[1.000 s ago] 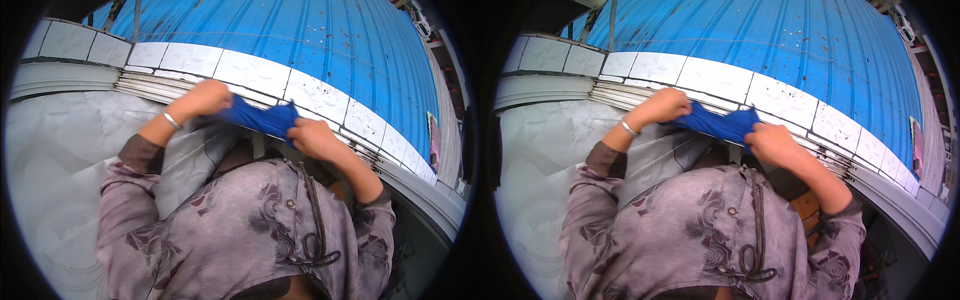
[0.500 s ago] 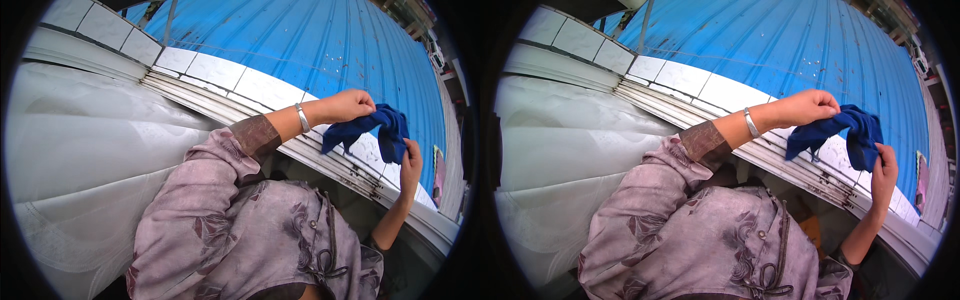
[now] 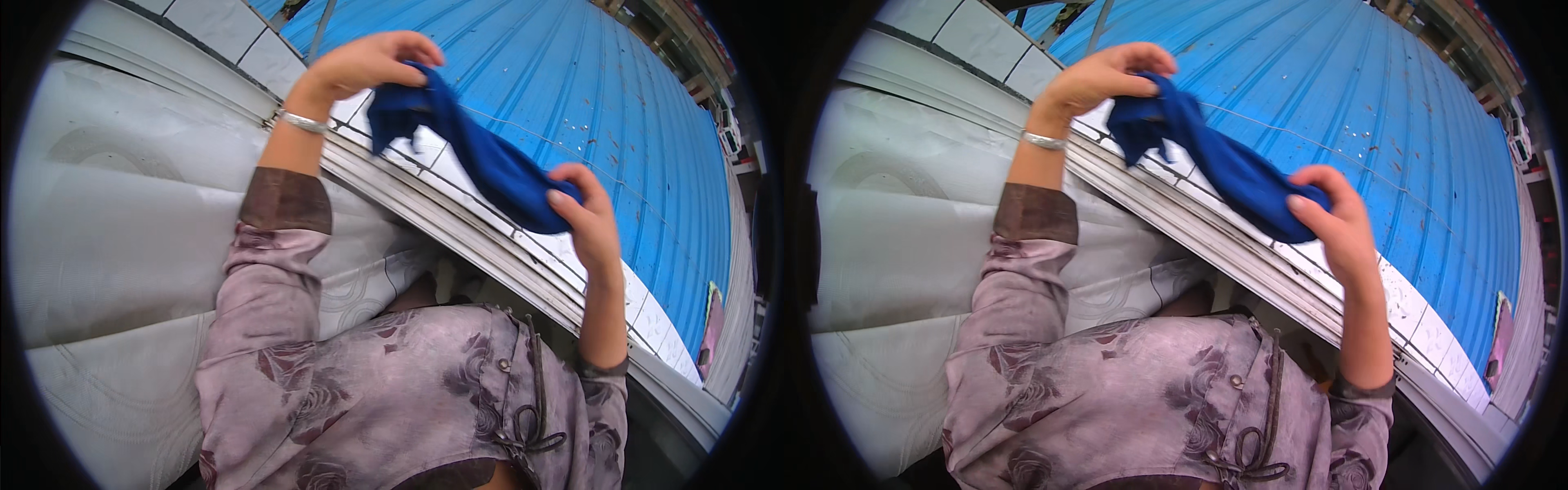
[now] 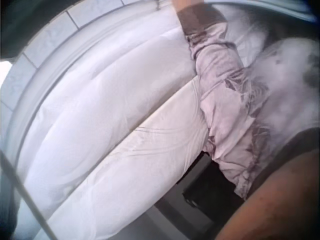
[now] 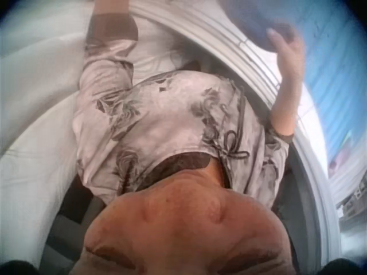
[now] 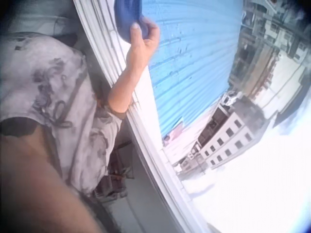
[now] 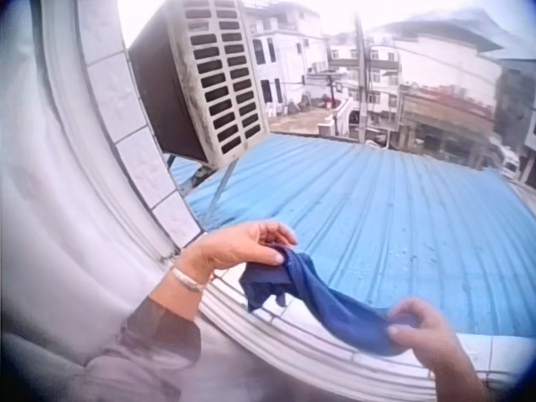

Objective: The person sits on the floor, dips a blue cloth into a bucket of water, and wipes the exterior window frame and sill. They repeatedly wipe along the frame edges and the sill, occasionally adjusting the cloth.

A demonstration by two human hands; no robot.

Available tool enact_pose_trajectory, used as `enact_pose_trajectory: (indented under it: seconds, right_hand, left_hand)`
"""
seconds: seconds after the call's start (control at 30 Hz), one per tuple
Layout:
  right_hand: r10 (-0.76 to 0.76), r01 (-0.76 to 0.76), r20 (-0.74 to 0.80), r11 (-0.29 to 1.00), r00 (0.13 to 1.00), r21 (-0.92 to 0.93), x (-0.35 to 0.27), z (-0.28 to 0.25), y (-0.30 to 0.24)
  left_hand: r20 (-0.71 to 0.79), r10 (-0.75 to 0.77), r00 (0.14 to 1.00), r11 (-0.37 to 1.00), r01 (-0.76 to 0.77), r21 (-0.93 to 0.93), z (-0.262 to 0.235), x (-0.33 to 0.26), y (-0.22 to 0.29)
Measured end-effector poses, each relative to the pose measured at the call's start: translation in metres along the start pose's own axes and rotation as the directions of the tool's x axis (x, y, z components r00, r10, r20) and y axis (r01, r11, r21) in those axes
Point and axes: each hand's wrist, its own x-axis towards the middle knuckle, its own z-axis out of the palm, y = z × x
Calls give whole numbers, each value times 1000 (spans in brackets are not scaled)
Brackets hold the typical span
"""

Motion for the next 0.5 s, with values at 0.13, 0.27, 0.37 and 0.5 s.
enact_pose_trajectory:
  seconds: [0.13, 0.27, 0.37, 0.5]
  right_hand:
    - [74, -72, 181, 997, 981, -19, 54, 75, 26]
    - [98, 36, 309, 916, 946, -399, 81, 134, 71]
    - [43, 139, 315, 834, 948, -533, 89, 155, 93]
    - [23, 164, 330, 833, 944, -529, 74, 136, 88]
  left_hand:
    - [-141, -180, 974, 930, 215, 297, -55, -30, -37]
    - [-401, 92, 911, 575, 280, 768, -91, -73, -110]
    - [-616, -180, 767, 486, 614, 622, -118, -107, -141]
    - [-713, -353, 606, 333, 793, 510, -95, -128, -156]
